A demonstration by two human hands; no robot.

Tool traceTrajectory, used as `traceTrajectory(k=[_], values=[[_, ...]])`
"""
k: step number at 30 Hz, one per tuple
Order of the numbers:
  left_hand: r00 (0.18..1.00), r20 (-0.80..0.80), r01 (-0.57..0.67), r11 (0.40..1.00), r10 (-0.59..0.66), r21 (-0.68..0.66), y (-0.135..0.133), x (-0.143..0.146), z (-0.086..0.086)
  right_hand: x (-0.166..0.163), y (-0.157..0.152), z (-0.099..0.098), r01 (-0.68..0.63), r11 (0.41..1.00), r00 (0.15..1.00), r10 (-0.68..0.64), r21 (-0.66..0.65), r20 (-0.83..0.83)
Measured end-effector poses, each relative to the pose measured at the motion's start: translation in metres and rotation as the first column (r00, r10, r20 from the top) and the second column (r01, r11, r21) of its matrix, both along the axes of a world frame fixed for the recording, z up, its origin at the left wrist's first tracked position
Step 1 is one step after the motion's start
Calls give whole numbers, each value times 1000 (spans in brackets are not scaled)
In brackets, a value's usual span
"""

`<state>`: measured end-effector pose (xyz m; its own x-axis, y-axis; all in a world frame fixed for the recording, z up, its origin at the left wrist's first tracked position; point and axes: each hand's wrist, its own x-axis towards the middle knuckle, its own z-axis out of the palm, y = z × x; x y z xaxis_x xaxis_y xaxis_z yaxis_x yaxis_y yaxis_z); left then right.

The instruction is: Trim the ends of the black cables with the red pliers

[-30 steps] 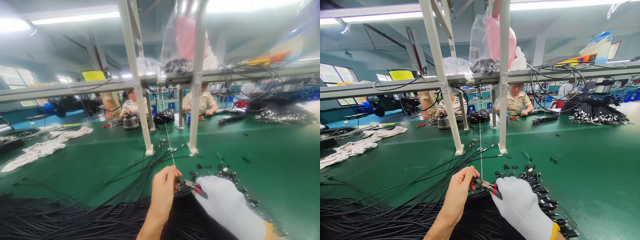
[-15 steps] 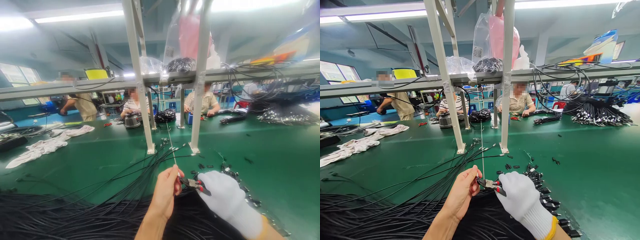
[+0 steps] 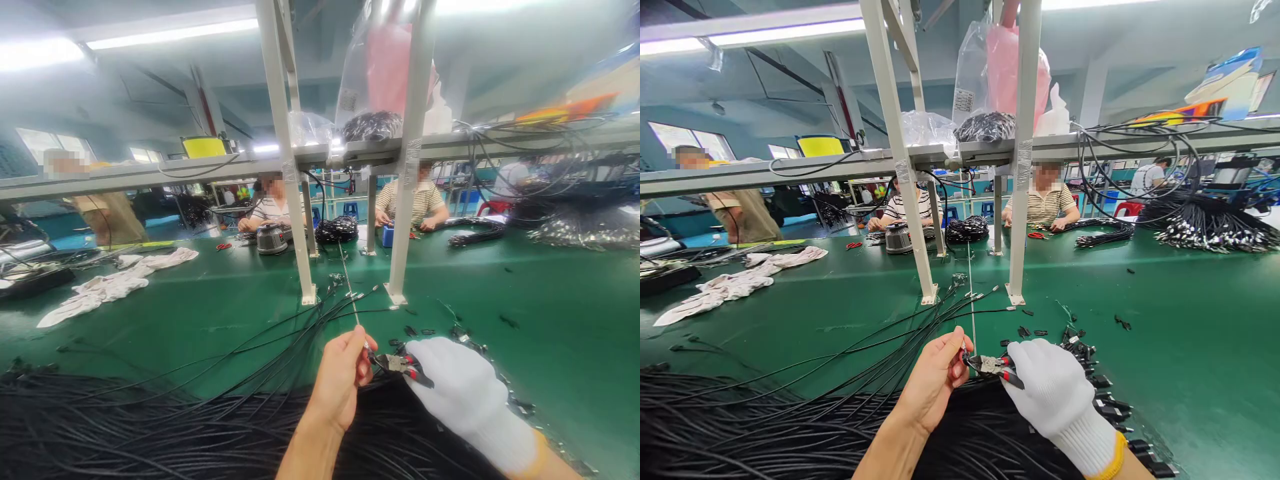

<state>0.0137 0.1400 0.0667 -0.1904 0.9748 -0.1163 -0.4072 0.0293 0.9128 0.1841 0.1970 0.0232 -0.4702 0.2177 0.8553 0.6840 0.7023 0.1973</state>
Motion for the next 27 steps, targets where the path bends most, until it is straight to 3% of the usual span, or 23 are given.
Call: traceTrajectory(k=[4, 9, 12, 13, 15, 17, 18, 19, 21, 24, 26, 27], values=[[999, 40, -9, 1000, 9, 5, 2, -2, 0, 2, -2, 1, -9, 1000, 1000, 9, 14, -11], [966, 92, -247, 968, 242, 41, 8, -40, 2, -5, -25, 9, -160, 980, 986, 153, -118, -73], [943, 98, -328, 938, 318, 115, 10, -53, 1, -7, -24, 14, -141, 978, 979, 114, -156, -167], [955, 88, -292, 948, 282, 129, 10, -51, 0, -4, -18, 14, -92, 982, 982, 62, -166, -178], [975, 71, -219, 968, 212, 123, 9, -43, -2, 9, -1, 13, 134, 963, 976, -169, -236, -134], [983, 61, -178, 979, 172, 99, 9, -33, -3, 30, 18, 10, 401, 849, 898, -439, -345, -34], [984, 62, -170, 981, 165, 90, 8, -30, -4, 41, 28, 8, 529, 760, 821, -571, -377, -1], [986, 64, -162, 983, 157, 85, 8, -27, -4, 51, 35, 6, 602, 699, 767, -641, -385, 35], [991, 61, -127, 988, 122, 87, 7, -24, -4, 67, 46, 4, 659, 646, 715, -697, -385, 56], [998, 39, -55, 993, 51, 107, 6, -20, -3, 69, 47, 6, 612, 670, 752, -658, -420, 46], [999, 28, -17, 994, 14, 109, 4, -17, -3, 56, 38, 8, 529, 754, 818, -575, -389, -2], [1000, 26, 2, 994, -5, 105, 3, -15, -2, 46, 31, 8, 442, 835, 879, -476, -327, -27]])
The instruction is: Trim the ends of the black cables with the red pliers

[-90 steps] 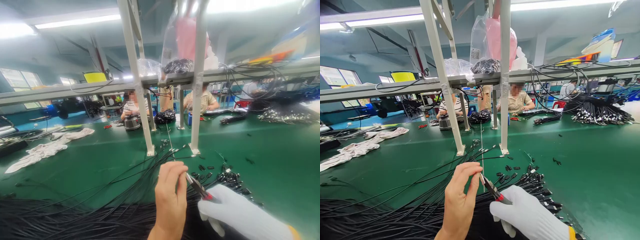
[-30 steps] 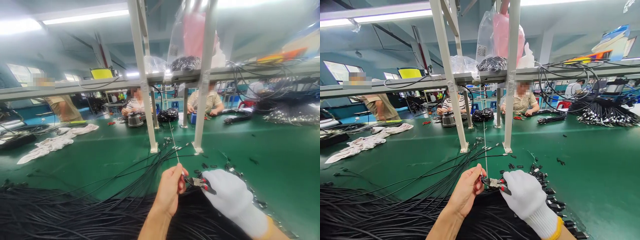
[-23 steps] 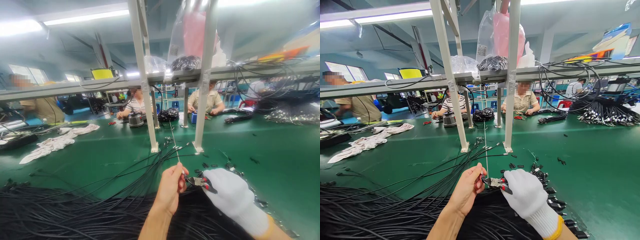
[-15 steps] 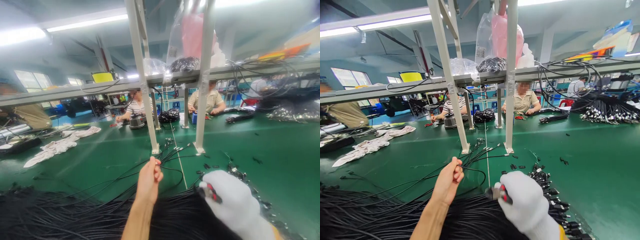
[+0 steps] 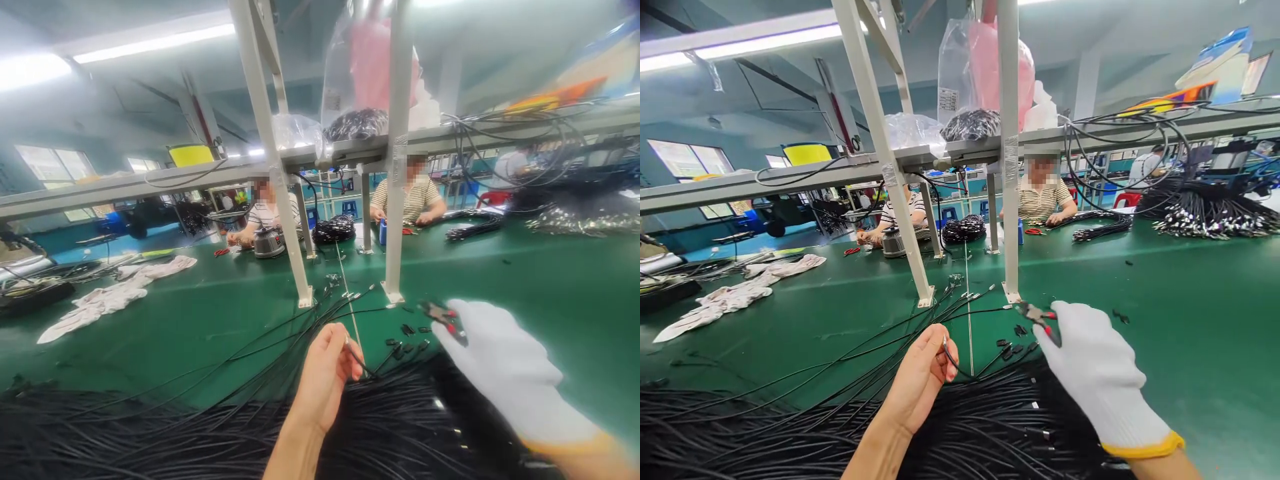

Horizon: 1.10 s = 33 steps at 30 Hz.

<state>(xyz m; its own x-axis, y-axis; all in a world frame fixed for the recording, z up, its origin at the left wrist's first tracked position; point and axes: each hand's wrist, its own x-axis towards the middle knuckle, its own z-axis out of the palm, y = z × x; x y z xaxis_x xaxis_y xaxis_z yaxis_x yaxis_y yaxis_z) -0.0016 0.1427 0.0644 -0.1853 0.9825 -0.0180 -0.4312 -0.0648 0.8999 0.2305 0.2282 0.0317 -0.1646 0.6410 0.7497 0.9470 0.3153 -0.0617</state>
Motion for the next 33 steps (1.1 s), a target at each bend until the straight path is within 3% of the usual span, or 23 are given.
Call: traceTrajectory(k=[2, 6, 15, 22, 33], values=[[999, 6, 44, 999, -44, -10, -2, 2, 1, -20, -14, 0, -159, 978, 987, 159, 134, 16], [991, 77, 109, 994, -107, -29, -3, 3, 0, -49, -36, -3, -357, 919, 934, 348, 169, 81], [979, 117, 174, 983, -167, -52, -5, 6, 1, -51, -41, 4, -340, 908, 938, 309, 245, 155], [981, 70, 186, 982, -183, -35, -5, 5, 2, -50, -44, 7, -346, 917, 935, 322, 197, 146], [996, -65, 56, 998, -57, -18, -8, 10, 7, -49, -45, 10, -247, 945, 958, 204, 216, 202]])
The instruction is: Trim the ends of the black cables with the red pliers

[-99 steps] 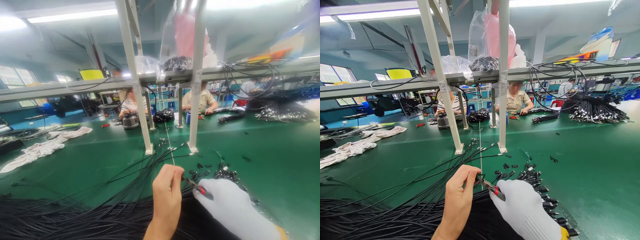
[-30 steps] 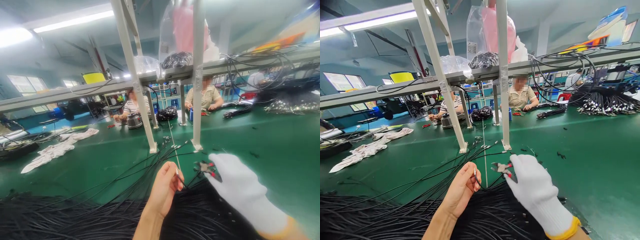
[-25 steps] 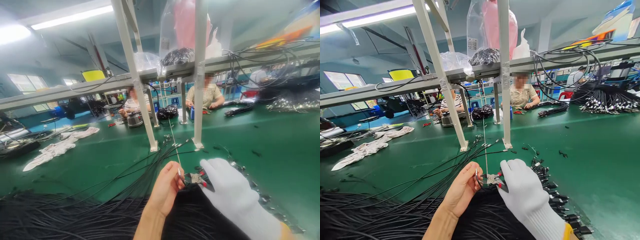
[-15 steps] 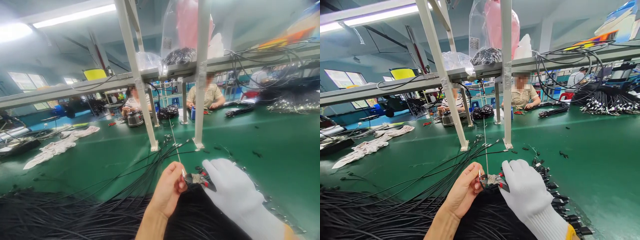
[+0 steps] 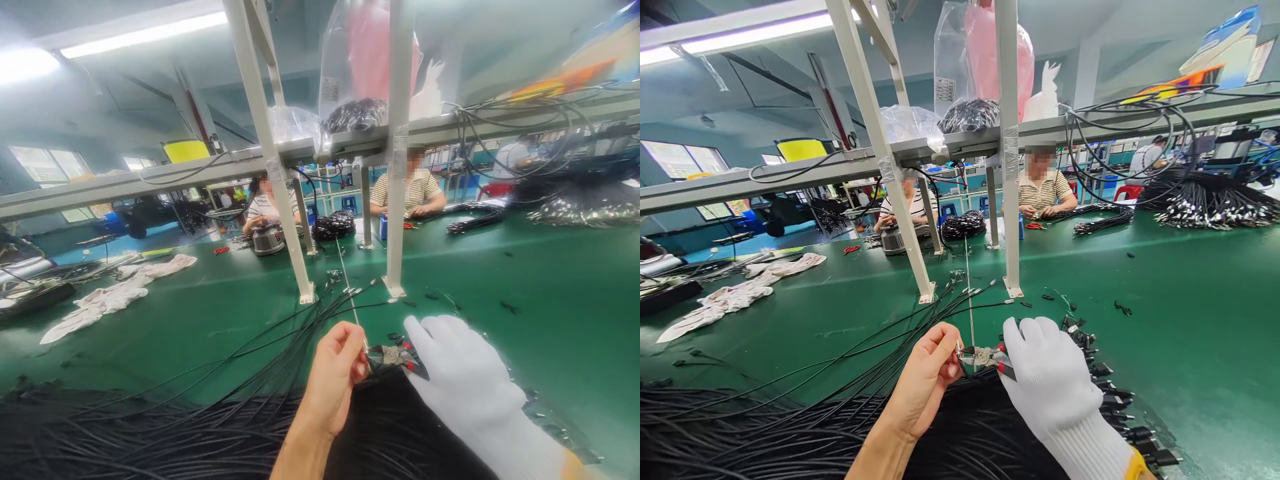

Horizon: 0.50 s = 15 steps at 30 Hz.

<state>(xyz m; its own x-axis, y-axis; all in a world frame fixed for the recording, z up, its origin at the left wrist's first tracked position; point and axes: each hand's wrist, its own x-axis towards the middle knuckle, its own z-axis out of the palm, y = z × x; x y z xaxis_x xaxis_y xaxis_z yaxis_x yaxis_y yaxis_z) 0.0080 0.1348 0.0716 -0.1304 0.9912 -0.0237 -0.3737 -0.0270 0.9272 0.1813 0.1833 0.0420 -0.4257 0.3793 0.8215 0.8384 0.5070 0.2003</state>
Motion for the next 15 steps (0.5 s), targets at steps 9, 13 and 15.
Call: traceTrajectory(k=[9, 13, 15], values=[[991, -99, -82, 996, 85, 31, 1, 4, -2, 1, 5, -4, 44, 999, 999, -44, 12, 21], [988, -103, -111, 993, 114, 34, 2, 9, -4, 5, 9, -9, 46, 999, 997, -46, -3, 55], [986, -104, -125, 992, 127, 29, 2, 11, -4, 6, 10, -11, 56, 998, 997, -56, -2, 55]])
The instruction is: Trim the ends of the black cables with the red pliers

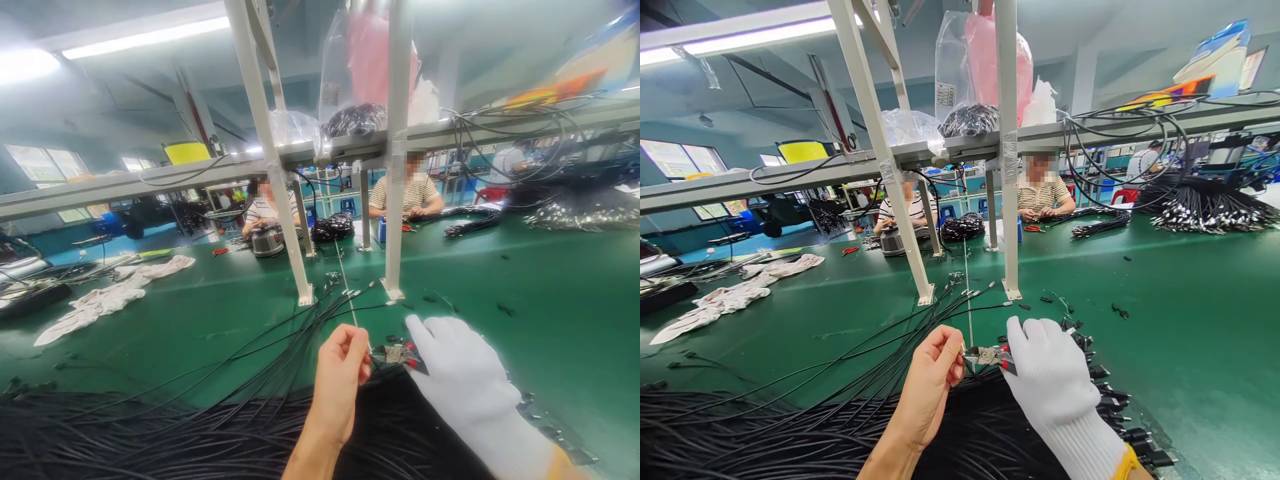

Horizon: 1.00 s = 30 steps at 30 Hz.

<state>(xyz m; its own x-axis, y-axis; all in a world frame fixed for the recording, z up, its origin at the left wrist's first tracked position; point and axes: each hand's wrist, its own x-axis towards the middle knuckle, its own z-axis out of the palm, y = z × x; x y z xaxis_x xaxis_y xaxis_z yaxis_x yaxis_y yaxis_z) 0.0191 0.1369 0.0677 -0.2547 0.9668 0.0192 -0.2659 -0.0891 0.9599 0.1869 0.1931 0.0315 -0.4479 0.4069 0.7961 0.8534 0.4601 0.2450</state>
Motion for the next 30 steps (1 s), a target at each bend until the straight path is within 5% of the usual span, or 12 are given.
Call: traceTrajectory(k=[8, 22, 30], values=[[998, 2, -65, 997, 65, -32, -2, 6, -3, -7, -1, 2, 22, 999, 998, -20, 34, -63], [992, 123, 28, 997, -19, -71, -2, 5, -2, -8, 5, -8, 2, 999, 998, -5, -36, -65], [957, 250, 156, 987, -145, -27, -2, 1, -2, -6, 8, -13, -65, 973, 985, 28, -221, -167]])
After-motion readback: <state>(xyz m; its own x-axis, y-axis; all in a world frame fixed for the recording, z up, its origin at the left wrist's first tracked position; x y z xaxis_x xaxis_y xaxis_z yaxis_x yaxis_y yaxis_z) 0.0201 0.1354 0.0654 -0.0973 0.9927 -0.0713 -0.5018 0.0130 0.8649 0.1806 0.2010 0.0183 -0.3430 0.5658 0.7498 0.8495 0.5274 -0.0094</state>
